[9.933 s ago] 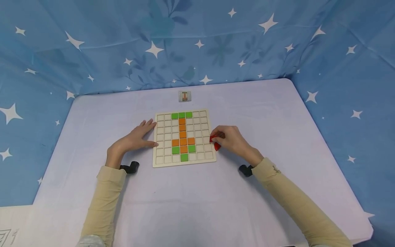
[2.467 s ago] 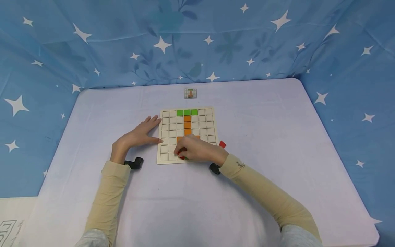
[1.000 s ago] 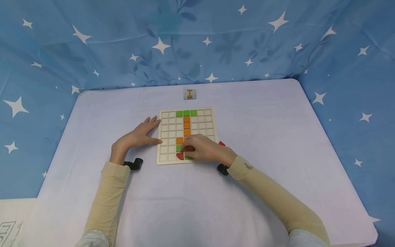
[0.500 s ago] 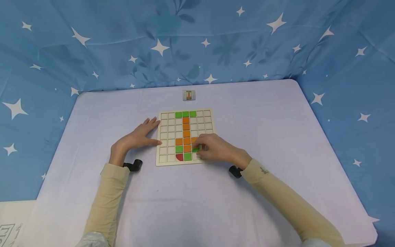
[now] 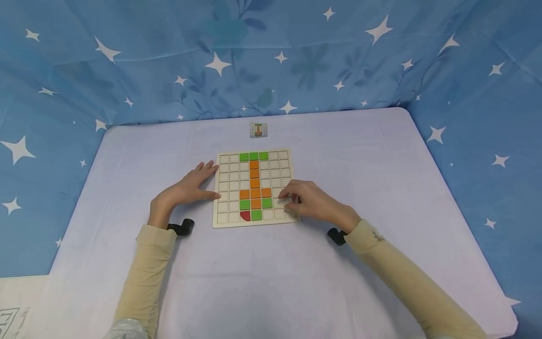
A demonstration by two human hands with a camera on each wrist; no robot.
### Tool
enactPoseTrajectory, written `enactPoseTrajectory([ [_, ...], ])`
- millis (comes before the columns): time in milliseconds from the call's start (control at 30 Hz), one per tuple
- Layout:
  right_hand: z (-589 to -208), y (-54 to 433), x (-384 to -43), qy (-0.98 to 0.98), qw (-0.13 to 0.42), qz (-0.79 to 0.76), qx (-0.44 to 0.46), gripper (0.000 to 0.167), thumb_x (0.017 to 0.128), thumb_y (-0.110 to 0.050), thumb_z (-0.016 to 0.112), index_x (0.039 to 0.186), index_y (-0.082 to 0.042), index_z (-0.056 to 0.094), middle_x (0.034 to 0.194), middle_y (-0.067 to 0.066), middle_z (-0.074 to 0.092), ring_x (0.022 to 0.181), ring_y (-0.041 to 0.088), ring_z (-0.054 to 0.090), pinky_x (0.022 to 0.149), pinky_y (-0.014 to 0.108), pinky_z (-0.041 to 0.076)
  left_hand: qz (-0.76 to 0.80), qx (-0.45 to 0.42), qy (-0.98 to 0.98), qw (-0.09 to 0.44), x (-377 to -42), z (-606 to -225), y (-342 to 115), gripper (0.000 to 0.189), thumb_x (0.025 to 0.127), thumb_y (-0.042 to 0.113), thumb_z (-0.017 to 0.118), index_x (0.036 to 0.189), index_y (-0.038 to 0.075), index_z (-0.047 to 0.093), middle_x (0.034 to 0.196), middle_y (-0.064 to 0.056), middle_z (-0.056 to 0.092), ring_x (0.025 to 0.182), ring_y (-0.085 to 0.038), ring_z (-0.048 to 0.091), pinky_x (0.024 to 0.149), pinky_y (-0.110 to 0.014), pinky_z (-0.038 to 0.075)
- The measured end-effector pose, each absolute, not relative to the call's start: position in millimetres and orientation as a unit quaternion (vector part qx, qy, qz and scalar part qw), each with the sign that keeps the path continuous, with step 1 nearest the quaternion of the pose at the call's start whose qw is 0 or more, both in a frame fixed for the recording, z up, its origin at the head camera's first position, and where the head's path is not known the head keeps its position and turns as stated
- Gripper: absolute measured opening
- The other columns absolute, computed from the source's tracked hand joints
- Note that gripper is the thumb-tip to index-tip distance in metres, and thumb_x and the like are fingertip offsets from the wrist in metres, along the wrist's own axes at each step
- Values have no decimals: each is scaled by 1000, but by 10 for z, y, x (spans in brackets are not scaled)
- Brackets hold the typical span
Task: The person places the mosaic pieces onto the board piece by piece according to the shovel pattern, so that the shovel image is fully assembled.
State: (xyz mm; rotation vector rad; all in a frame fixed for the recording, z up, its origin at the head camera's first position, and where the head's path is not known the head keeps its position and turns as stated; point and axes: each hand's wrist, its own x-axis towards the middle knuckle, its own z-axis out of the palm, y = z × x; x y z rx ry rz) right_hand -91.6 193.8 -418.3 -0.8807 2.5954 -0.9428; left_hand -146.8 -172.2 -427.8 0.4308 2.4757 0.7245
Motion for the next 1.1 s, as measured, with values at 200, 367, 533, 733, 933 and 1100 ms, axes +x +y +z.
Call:
enactPoseTrajectory([
  [200, -4245, 2080, -899, 894, 95, -320, -300, 25, 86, -3, 82, 110, -6, 77, 98, 4, 69, 77, 19, 58, 65, 27, 50, 268, 158, 913, 265, -1444, -4282, -1748, 95, 93, 36, 75, 166, 11, 18, 174, -12, 3, 161, -34, -7, 131, -53, -2],
  [367, -4242, 2251, -888, 908, 84, -298, -283, 29, 84, 0, 82, 112, -5, 75, 101, 4, 70, 83, 18, 60, 70, 29, 52, 270, 163, 911, 266, -1458, -4259, -1737, 95, 95, 37, 74, 167, 13, 17, 175, -10, 2, 161, -33, -8, 130, -54, -2],
  [533, -4237, 2349, -883, 916, 95, -284, -267, 32, 84, -3, 82, 115, -3, 72, 102, 4, 69, 86, 18, 60, 74, 32, 54, 270, 167, 911, 265, -1490, -4232, -1719, 95, 94, 36, 74, 167, 13, 18, 175, -10, 2, 161, -33, -9, 131, -54, -3],
  [733, -4258, 2358, -900, 918, 103, -276, -267, 34, 86, -2, 81, 119, 0, 72, 98, 5, 65, 82, 17, 58, 71, 30, 53, 269, 166, 912, 264, -1491, -4234, -1716, 95, 94, 35, 75, 166, 13, 18, 175, -9, 2, 161, -32, -8, 131, -52, -2],
  [933, -4300, 2338, -939, 920, 92, -274, -267, 27, 83, -3, 84, 107, -2, 72, 96, 4, 64, 80, 15, 58, 69, 27, 52, 265, 167, 913, 260, -1492, -4240, -1714, 95, 94, 35, 75, 166, 10, 18, 174, -11, 3, 161, -34, -7, 131, -52, -2],
  [1100, -4330, 2306, -948, 916, 113, -292, -252, 21, 83, -1, 84, 99, -3, 71, 93, 2, 68, 79, 13, 60, 69, 26, 54, 262, 160, 914, 264, -1478, -4245, -1738, 95, 94, 35, 75, 166, 10, 18, 174, -12, 2, 161, -34, -7, 131, -52, -2],
])
